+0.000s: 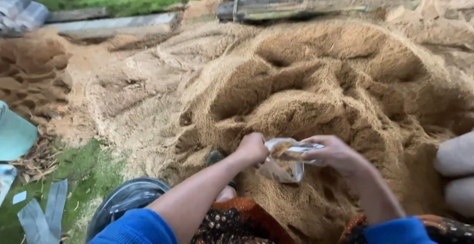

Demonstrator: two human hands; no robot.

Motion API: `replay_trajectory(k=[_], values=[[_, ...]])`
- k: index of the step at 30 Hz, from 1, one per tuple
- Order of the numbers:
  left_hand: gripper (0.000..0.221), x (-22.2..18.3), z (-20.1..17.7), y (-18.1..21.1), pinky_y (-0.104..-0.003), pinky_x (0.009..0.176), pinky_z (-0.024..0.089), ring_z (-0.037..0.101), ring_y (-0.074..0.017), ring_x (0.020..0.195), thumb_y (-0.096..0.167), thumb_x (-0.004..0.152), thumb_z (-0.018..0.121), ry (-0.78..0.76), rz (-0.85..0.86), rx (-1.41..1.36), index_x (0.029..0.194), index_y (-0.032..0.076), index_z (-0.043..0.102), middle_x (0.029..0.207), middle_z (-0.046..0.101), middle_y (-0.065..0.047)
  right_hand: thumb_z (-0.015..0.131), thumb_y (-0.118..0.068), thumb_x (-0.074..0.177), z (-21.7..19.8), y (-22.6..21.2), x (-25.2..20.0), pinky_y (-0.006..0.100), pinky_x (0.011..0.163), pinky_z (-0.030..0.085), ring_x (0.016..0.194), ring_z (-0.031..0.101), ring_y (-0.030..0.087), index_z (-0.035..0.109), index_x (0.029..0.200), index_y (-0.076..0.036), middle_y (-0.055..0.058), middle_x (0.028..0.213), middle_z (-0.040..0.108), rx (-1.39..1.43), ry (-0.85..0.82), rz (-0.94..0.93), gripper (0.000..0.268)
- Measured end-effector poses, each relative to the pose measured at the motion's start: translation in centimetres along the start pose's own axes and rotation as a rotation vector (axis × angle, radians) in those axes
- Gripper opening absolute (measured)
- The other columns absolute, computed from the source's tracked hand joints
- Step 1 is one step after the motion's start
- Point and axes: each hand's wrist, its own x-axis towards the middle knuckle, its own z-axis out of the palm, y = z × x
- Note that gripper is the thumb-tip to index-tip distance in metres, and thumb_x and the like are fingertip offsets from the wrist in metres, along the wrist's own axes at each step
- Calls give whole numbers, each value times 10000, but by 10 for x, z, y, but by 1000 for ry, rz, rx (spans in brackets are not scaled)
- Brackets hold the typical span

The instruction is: The person fills small plastic bags with a grain-like substrate by hand, scooping the material from a large pile on the ground and packing it into the bags.

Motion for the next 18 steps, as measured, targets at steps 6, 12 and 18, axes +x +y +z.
replay_trajectory(k=[6, 12, 18], values=[[267, -65, -36, 52, -360, 500, 522, 643, -245, 710, -107, 919, 458, -72, -106, -166, 1101, 56, 566, 1084, 629, -165, 740, -188, 714, -79, 45, 18, 376, 671, 437, 747, 603, 293, 743, 1302, 20, 211, 1025, 780, 67, -136, -65, 624], [244, -79, -34, 44, -326, 581, 604, 730, -210, 784, 215, 1042, 598, -58, -77, -207, 1253, 98, 560, 1119, 710, -137, 698, -144, 755, -80, 120, 47, 413, 753, 443, 922, 555, 319, 539, 1448, 8, 207, 1248, 630, 275, 49, 85, 727], [352, -91, -33, 48, -504, 1028, 535, 616, -405, 1263, 147, 905, 635, 84, 83, -163, 1252, 87, 624, 1285, 679, -235, 949, -347, 644, -42, 230, 99, 486, 960, 565, 1198, 673, 412, 640, 1421, -273, 237, 1245, 724, -296, 373, 104, 839]])
